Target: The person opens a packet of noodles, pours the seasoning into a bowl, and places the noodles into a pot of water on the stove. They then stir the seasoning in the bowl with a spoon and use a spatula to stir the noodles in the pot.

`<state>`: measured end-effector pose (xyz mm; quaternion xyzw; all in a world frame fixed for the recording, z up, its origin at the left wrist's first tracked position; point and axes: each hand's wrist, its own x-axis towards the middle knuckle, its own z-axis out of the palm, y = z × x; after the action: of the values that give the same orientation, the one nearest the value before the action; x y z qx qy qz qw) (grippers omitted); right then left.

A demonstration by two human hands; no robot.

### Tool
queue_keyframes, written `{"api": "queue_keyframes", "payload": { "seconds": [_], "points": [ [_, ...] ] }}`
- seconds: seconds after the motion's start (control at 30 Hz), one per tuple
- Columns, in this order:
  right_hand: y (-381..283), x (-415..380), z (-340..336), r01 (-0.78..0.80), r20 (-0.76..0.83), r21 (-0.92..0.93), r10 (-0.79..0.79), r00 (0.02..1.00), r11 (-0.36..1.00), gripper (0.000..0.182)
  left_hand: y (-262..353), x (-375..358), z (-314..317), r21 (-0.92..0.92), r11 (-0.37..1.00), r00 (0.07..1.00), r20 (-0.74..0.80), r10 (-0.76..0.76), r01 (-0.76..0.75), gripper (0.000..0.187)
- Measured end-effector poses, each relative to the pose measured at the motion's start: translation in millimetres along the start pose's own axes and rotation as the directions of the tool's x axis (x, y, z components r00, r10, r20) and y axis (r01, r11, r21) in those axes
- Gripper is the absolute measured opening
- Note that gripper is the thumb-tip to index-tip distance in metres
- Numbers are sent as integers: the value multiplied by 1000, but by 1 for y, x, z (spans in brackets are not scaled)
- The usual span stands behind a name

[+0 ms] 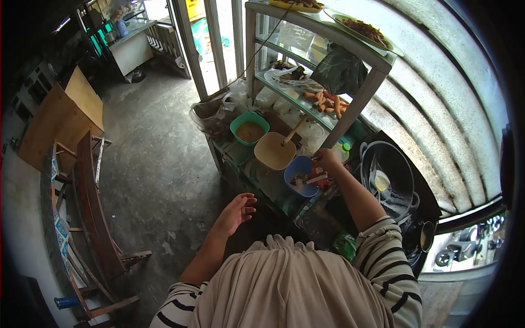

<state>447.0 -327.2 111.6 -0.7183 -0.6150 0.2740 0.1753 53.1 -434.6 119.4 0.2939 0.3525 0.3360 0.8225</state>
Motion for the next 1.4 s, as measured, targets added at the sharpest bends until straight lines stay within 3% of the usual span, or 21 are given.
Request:
{"api": "queue_keyframes", "payload": {
  "seconds": [0.17, 0.37, 0.47, 0.67, 0.73, 0.87, 0.97, 1.03, 1.1, 1.17, 1.2, 1.27, 1.3, 1.37, 1.4],
  "points": [
    [-8, -1, 2, 28, -70, -2, -28, 997, 1000, 40, 2, 1, -5, -6, 1000, 1000, 0, 1, -1, 30],
    [-22, -14, -1, -26, -183, -60, 15, 983, 998, 24, 4, 5, 1, -8, 1000, 1000, 1, -12, 12, 27],
    [-24, -23, -3, 26, -182, -114, -46, 982, 993, 22, 5, 6, 5, -1, 1000, 1000, -2, -19, 19, 26],
    [-30, -33, -6, 160, -394, -194, -226, 891, 968, 21, 5, 1, 3, 1, 1000, 1000, 3, 0, 0, 26],
    [-43, -39, -15, 72, -229, -163, -108, 967, 984, 21, 6, -5, 1, -4, 1000, 1000, 2, 16, -16, 27],
    [-35, -22, -11, 76, -271, -144, -113, 956, 987, 23, 4, -14, -8, -26, 999, 999, -31, 29, -30, 27],
    [-37, -17, -15, 31, -179, -104, -49, 983, 994, 24, 1, -20, -13, -37, 998, 998, -45, 40, -42, 27],
    [-38, -19, -18, -11, -233, -113, -16, 972, 994, 24, 0, -24, -17, -30, 999, 998, -49, 41, -43, 28],
    [-34, -20, -24, -15, -162, -106, -2, 987, 994, 25, -3, -26, -18, -40, 999, 998, -60, 32, -35, 28],
    [-27, -26, -22, 20, -13, -232, -24, 1000, 973, 26, -5, -27, -19, -46, 998, 998, -60, 33, -36, 27],
    [-26, -31, -19, 19, -18, -232, -24, 1000, 973, 26, -6, -26, -19, -54, 998, 998, -60, 31, -35, 26],
    [-22, -48, -5, 32, -314, -94, -60, 947, 995, 22, -7, -26, -17, -41, 999, 999, -47, 27, -29, 26],
    [-20, -57, 5, 32, -321, -98, -62, 945, 995, 22, -8, -25, -16, -33, 999, 999, -37, 24, -25, 27],
    [-8, -74, 33, 167, -585, 253, 13, 811, 953, 17, -11, -21, -14, -30, 999, 999, -31, 13, -14, 27],
    [13, -78, 54, 239, -572, 439, 64, 818, 866, 16, -13, -19, -12, -26, 1000, 999, -34, -2, 1, 28]
  ]
}}
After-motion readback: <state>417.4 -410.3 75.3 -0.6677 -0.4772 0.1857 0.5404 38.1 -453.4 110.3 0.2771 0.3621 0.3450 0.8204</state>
